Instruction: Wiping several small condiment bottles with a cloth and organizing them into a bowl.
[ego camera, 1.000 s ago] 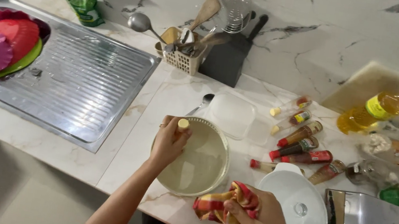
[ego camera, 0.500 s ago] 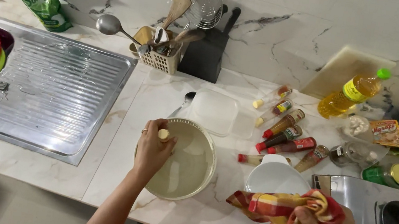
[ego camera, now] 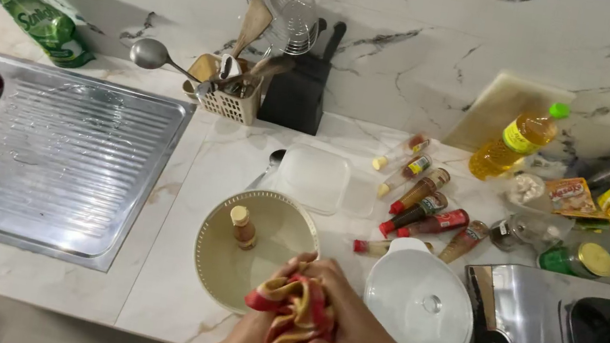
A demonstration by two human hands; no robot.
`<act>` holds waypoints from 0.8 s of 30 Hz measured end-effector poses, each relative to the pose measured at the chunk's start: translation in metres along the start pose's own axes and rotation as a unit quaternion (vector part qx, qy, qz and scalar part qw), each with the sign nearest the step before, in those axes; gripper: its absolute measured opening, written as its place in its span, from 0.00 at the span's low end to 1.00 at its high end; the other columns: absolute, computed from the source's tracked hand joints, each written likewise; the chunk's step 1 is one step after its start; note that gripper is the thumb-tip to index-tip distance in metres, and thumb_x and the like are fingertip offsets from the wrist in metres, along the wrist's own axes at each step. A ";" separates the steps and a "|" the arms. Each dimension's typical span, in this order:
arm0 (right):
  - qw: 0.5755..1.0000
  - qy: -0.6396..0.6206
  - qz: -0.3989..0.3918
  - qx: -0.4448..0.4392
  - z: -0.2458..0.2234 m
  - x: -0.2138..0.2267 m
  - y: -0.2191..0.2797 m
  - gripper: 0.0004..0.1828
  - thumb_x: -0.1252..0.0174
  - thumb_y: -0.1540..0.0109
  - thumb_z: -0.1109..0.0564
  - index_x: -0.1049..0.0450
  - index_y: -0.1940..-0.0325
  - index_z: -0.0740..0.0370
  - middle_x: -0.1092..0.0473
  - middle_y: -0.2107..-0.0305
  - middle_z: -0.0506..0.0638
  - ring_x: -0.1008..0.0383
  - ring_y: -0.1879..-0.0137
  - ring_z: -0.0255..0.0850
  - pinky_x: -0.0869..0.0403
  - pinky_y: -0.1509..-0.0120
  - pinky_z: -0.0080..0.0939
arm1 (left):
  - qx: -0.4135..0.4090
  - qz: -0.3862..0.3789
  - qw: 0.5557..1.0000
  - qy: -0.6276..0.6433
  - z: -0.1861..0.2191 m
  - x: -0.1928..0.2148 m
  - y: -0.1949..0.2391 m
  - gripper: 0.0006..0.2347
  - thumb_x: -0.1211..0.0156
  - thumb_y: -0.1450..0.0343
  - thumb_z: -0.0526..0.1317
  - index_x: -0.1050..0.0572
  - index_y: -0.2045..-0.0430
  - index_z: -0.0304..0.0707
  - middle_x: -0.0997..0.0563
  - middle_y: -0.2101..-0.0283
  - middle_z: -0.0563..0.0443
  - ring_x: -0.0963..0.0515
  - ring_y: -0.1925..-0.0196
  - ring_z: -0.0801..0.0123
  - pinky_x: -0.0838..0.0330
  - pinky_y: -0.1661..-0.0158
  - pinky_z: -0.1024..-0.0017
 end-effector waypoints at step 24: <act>0.757 0.602 -0.139 -0.214 0.309 0.259 -0.054 0.34 0.32 0.46 0.55 0.31 0.35 0.47 0.34 0.42 0.50 0.35 0.33 0.51 0.29 0.35 0.51 | 0.190 0.431 0.736 0.487 -0.196 0.096 0.177 0.28 0.58 0.30 0.43 0.41 0.31 0.37 0.30 0.34 0.36 0.30 0.35 0.45 0.35 0.40 0.46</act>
Point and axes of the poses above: each hand's wrist, its own y-axis away from the middle knuckle, its own x-axis out of the back of the hand, z = x × y, the point moved 7 cm from there along -y, towards the middle knuckle
